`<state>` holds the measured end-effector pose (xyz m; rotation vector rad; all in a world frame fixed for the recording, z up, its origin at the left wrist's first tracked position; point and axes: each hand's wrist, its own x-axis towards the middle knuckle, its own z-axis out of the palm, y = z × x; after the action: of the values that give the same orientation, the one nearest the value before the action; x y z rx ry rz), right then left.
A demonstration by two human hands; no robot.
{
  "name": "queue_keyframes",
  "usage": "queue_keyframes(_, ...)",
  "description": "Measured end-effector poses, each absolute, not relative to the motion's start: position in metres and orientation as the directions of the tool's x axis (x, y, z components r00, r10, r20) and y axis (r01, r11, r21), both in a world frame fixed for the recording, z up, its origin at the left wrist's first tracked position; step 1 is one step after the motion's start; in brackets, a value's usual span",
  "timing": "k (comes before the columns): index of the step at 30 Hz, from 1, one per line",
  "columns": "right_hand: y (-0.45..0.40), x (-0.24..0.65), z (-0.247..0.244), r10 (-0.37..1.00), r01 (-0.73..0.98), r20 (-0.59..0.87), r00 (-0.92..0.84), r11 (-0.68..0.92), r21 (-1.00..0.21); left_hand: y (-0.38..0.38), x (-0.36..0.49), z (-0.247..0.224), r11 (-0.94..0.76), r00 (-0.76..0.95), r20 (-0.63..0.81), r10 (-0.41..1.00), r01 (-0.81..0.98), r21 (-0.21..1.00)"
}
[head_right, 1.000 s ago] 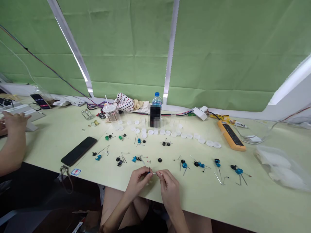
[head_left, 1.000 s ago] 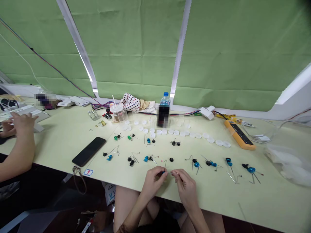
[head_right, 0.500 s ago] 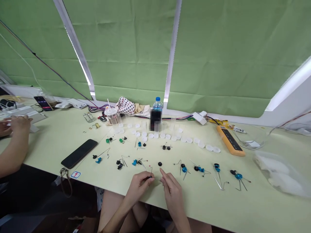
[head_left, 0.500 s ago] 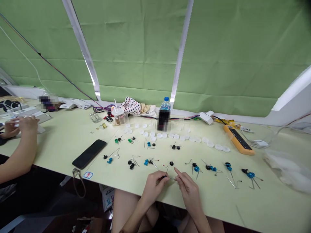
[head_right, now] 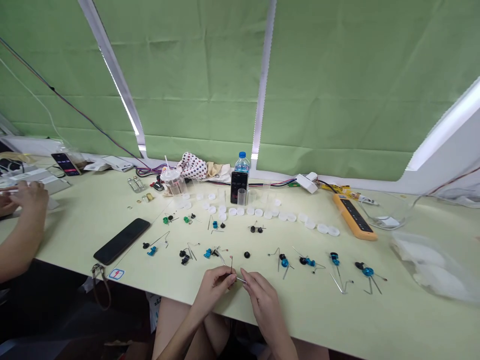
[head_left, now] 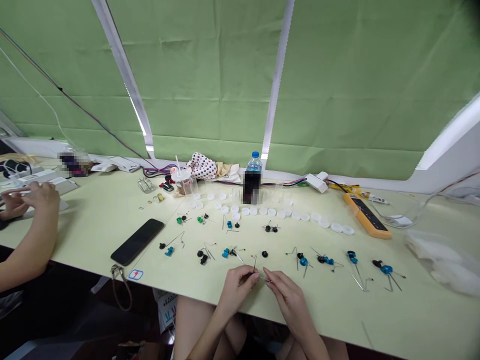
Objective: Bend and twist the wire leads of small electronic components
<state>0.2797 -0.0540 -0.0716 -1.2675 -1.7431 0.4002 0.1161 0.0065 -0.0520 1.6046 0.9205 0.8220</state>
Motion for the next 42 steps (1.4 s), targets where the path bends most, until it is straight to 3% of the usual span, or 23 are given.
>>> queue_keyframes(10, -0.053, 0.289, -0.085, 0.74, 0.826, 0.658, -0.142, 0.454, -0.332, 0.009, 0.114, -0.055, -0.031, 0.498, 0.01, 0.867, 0.035, 0.999)
queue_keyframes(15, -0.06, 0.302, -0.078, 0.685, 0.848, 0.675, -0.275, 0.504, -0.165, 0.011, 0.113, -0.058, -0.002, 0.508, -0.005, 0.861, 0.014, 1.0)
queue_keyframes(20, -0.065, 0.304, -0.072, 0.699, 0.861, 0.644, -0.311, 0.494, -0.121, 0.011, 0.112, -0.057, -0.001, 0.522, -0.016, 0.853, 0.032, 0.999)
queue_keyframes(26, -0.067, 0.303, -0.071, 0.714, 0.85, 0.633, -0.3, 0.501, -0.162, 0.012, 0.113, -0.052, 0.02, 0.535, -0.036, 0.844, 0.037, 0.999)
queue_keyframes(33, -0.066, 0.303, -0.064, 0.629, 0.833, 0.685, -0.367, 0.55, -0.058, 0.011, 0.113, -0.052, 0.001, 0.529, -0.011, 0.849, 0.018, 1.0)
queue_keyframes(42, -0.066, 0.304, -0.08, 0.713, 0.852, 0.648, -0.27, 0.49, -0.185, 0.012, 0.113, -0.056, -0.025, 0.5, -0.016, 0.866, 0.076, 0.997)
